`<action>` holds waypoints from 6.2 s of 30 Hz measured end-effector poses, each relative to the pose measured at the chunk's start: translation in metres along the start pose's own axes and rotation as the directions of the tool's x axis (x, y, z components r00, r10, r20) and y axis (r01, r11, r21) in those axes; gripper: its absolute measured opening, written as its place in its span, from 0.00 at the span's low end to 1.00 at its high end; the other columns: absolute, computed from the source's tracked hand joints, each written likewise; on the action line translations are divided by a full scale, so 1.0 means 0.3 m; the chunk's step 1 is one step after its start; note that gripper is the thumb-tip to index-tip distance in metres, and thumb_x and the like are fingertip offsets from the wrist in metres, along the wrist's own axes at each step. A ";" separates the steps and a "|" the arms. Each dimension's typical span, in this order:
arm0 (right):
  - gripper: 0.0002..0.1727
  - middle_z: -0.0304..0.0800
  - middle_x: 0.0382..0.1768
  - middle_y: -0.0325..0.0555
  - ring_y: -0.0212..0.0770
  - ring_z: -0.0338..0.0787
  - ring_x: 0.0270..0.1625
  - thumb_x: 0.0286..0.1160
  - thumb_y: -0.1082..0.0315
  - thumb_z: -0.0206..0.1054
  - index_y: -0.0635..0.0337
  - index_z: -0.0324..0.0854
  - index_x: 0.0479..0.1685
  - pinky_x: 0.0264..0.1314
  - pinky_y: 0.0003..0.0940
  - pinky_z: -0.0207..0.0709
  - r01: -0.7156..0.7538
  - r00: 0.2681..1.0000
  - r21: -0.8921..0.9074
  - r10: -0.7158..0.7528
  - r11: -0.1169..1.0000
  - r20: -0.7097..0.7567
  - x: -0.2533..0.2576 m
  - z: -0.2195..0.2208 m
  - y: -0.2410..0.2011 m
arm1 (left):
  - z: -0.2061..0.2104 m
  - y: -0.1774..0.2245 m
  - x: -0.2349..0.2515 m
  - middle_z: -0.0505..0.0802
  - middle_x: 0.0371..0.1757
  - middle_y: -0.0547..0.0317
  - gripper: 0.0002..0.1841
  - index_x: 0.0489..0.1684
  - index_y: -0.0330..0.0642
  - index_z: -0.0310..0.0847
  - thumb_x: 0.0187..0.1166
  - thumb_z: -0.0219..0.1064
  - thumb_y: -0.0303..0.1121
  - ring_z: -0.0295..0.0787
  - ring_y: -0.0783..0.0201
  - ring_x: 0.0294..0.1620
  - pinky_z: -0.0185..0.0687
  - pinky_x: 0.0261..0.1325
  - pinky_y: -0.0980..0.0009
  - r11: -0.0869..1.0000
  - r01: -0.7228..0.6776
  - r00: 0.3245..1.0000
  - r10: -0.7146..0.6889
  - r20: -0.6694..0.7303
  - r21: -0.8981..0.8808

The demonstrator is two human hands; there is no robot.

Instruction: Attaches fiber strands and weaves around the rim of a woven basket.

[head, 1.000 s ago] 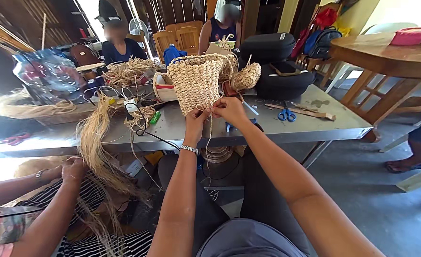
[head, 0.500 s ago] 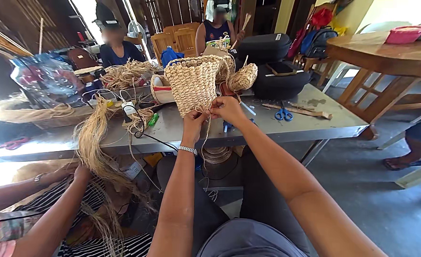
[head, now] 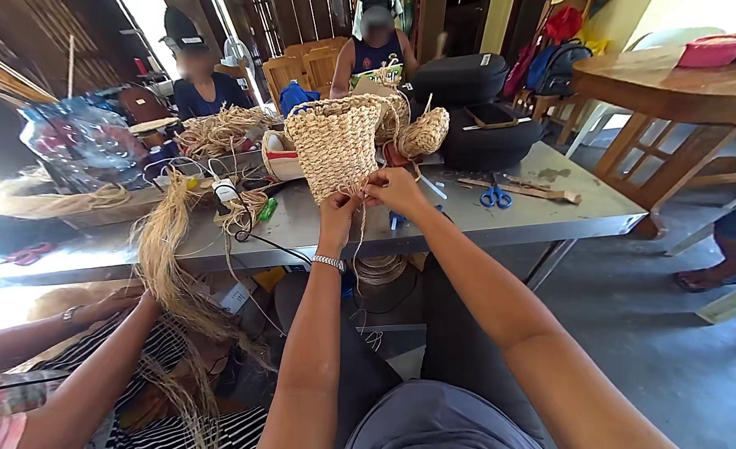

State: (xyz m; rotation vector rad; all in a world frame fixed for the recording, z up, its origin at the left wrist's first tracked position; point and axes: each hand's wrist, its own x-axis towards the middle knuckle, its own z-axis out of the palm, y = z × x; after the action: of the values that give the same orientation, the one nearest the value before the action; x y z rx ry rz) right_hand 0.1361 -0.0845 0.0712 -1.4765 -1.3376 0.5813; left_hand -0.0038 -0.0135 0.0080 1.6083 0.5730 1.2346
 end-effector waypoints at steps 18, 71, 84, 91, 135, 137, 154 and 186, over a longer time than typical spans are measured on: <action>0.10 0.93 0.48 0.54 0.37 0.97 0.44 0.79 0.74 0.70 0.71 0.86 0.52 0.55 0.33 0.92 -0.036 0.999 0.041 0.038 0.998 -0.032 0.007 -0.003 0.008 | -0.006 0.020 -0.009 0.81 0.25 0.69 0.11 0.27 0.47 0.78 0.79 0.73 0.33 0.72 0.77 0.22 0.72 0.31 0.80 0.998 0.051 0.997 -0.054 0.062 0.044; 0.19 0.90 0.57 0.63 0.62 0.89 0.63 0.86 0.57 0.65 0.65 0.88 0.59 0.70 0.63 0.78 0.076 0.990 -0.550 -0.129 0.832 -0.058 -0.107 -0.116 0.030 | 0.002 -0.005 0.056 0.93 0.42 0.58 0.05 0.36 0.38 0.80 0.82 0.68 0.26 0.85 0.74 0.32 0.82 0.38 0.78 0.946 0.068 0.997 -0.078 -0.021 -0.318; 0.24 0.82 0.66 0.71 0.72 0.83 0.69 0.87 0.58 0.56 0.67 0.80 0.70 0.67 0.74 0.72 -0.084 0.995 -0.639 0.030 0.764 -0.095 -0.158 -0.185 0.109 | -0.002 0.001 0.056 0.95 0.48 0.57 0.05 0.36 0.37 0.82 0.83 0.64 0.24 0.85 0.75 0.31 0.81 0.38 0.79 0.959 0.074 0.997 -0.066 0.040 -0.272; 0.23 0.82 0.31 0.41 0.31 0.80 0.24 0.87 0.50 0.63 0.61 0.81 0.63 0.31 0.32 0.80 0.064 0.994 0.013 -0.063 0.998 -0.087 -0.143 -0.231 0.184 | -0.001 -0.011 0.058 0.88 0.36 0.63 0.03 0.45 0.41 0.77 0.82 0.65 0.23 0.82 0.73 0.29 0.82 0.36 0.78 0.950 0.057 0.998 -0.049 0.033 -0.307; 0.26 0.86 0.30 0.48 0.40 0.85 0.30 0.88 0.46 0.61 0.64 0.83 0.57 0.40 0.45 0.81 0.272 0.952 -0.302 -0.301 0.914 -0.051 -0.137 -0.151 0.187 | -0.001 -0.012 0.061 0.89 0.37 0.62 0.04 0.48 0.39 0.79 0.82 0.65 0.22 0.84 0.72 0.32 0.84 0.38 0.76 0.963 0.032 0.997 -0.011 0.078 -0.267; 0.26 0.85 0.30 0.47 0.40 0.84 0.31 0.88 0.46 0.61 0.64 0.83 0.56 0.41 0.45 0.80 0.274 0.952 -0.314 -0.303 0.909 -0.045 -0.140 -0.151 0.183 | -0.002 -0.013 0.061 0.89 0.37 0.62 0.04 0.48 0.39 0.79 0.82 0.65 0.22 0.84 0.72 0.31 0.84 0.38 0.77 0.963 0.026 0.997 -0.005 0.077 -0.269; 0.27 0.88 0.32 0.50 0.44 0.87 0.35 0.87 0.45 0.61 0.65 0.84 0.57 0.45 0.49 0.81 0.284 0.949 -0.353 -0.313 0.892 -0.027 -0.146 -0.153 0.175 | 0.000 -0.014 0.061 0.88 0.37 0.62 0.04 0.49 0.40 0.78 0.83 0.65 0.24 0.84 0.71 0.32 0.84 0.38 0.76 0.951 0.008 1.000 -0.002 0.019 -0.310; 0.12 0.90 0.46 0.58 0.51 0.91 0.48 0.81 0.65 0.67 0.68 0.87 0.48 0.54 0.45 0.86 0.306 0.831 -0.475 -0.475 0.825 -0.289 -0.183 -0.032 0.112 | 0.003 -0.019 0.058 0.87 0.33 0.64 0.02 0.42 0.40 0.77 0.82 0.66 0.24 0.83 0.73 0.30 0.83 0.38 0.76 0.963 -0.036 0.999 0.043 0.023 -0.267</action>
State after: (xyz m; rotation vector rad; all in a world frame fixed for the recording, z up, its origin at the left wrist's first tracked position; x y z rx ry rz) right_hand 0.1443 -0.1344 0.0302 -1.4720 -1.4321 -0.2916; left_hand 0.0044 0.0026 0.0105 1.4137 0.3409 1.2583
